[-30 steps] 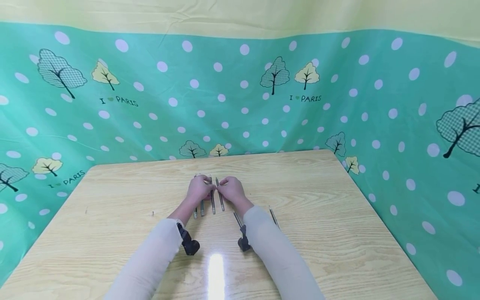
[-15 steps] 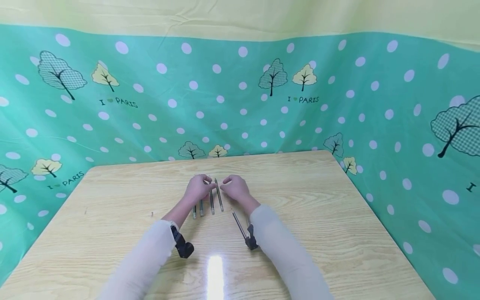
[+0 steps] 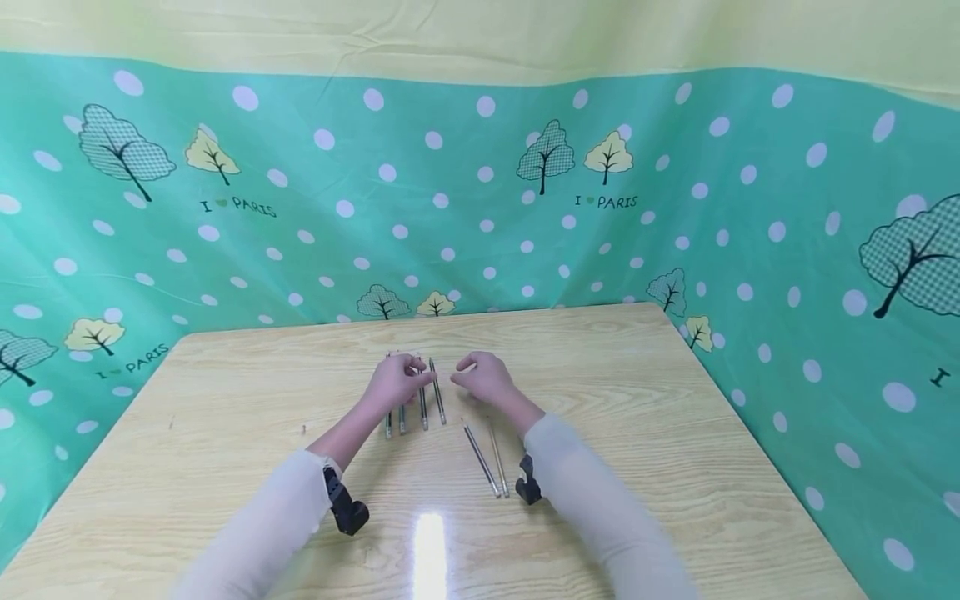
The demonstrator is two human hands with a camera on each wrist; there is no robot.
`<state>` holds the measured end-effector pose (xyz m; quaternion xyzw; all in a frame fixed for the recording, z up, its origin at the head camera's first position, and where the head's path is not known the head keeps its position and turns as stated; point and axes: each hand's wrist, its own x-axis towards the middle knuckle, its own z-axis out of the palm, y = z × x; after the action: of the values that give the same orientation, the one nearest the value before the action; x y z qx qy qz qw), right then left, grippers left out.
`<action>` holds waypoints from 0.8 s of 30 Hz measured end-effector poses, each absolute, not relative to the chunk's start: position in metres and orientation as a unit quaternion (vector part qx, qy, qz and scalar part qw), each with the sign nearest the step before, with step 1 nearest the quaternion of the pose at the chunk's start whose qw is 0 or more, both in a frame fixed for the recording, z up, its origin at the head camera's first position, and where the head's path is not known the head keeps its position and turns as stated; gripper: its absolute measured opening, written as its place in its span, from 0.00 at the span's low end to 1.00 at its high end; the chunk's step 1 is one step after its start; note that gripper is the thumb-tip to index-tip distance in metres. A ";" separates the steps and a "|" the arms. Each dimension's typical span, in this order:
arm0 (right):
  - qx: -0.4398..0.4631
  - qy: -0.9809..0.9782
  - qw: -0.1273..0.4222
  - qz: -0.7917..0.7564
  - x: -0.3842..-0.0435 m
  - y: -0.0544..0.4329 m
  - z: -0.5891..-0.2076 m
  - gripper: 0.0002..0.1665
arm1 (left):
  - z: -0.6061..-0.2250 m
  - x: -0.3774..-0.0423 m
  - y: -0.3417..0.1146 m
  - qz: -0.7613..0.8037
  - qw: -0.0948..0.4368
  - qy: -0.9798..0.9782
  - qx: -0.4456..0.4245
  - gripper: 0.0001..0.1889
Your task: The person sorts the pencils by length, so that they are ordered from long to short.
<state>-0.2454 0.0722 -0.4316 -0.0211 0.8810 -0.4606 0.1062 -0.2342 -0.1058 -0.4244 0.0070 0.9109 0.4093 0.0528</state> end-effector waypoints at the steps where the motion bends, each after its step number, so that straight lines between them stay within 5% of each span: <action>1: -0.022 0.881 0.108 -0.461 -0.244 0.074 -0.431 0.16 | -0.425 -0.232 -0.106 0.412 0.054 0.909 0.010 0.17; 24: -0.045 0.888 0.152 -0.432 -0.217 0.114 -0.427 0.16 | -0.428 -0.192 -0.093 0.399 0.045 0.911 0.099 0.14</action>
<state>-0.2169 0.1145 -0.4270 -0.0447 0.8881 -0.4315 0.1521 -0.1919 -0.0927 -0.4285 0.0991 0.9106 0.3987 0.0451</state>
